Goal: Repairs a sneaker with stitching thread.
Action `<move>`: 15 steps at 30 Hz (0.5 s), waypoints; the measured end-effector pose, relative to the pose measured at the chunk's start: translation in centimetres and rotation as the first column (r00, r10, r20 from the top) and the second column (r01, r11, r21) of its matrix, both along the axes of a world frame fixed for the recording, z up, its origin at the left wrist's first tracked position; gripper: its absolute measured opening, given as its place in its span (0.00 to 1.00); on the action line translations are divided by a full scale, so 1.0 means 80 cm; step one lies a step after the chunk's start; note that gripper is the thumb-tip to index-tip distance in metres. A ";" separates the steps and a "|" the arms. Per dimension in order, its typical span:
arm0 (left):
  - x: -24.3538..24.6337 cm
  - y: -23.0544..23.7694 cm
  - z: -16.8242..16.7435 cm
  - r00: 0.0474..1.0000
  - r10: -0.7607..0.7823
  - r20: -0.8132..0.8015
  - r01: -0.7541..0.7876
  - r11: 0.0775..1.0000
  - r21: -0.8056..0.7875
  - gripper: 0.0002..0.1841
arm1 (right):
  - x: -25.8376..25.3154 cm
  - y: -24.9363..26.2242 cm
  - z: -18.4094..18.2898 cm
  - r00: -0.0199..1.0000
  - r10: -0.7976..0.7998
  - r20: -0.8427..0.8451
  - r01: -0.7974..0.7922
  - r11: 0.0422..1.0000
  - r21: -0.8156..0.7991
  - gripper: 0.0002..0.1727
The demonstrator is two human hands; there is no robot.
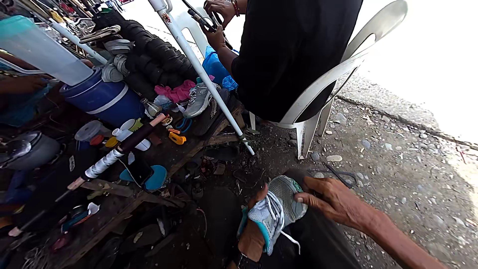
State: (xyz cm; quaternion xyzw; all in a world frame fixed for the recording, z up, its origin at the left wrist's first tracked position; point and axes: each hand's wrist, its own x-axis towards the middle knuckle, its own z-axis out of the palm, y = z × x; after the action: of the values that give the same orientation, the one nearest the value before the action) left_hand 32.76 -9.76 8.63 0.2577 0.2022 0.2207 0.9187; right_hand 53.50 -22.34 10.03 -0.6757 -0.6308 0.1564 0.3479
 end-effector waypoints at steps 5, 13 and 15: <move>0.003 -0.001 0.003 0.990 0.099 -0.098 -0.090 0.992 0.090 0.18 | 0.002 -0.001 0.002 0.994 -0.068 0.085 0.060 0.994 0.086 0.35; -0.003 0.006 -0.015 0.999 0.031 -0.023 -0.028 0.992 0.127 0.15 | 0.023 -0.033 0.010 0.842 0.056 -0.537 -0.002 0.995 0.102 0.19; 0.005 0.002 0.012 0.981 0.113 -0.157 -0.102 0.992 0.072 0.16 | 0.035 -0.050 0.012 0.664 0.138 -0.735 -0.012 0.985 0.174 0.19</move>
State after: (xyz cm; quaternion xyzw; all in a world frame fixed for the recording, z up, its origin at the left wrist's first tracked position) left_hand 33.18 -9.63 9.55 0.2927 0.2822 0.2548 0.8773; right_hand 56.30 -26.36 11.02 -0.4974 -0.4716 0.3833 0.6190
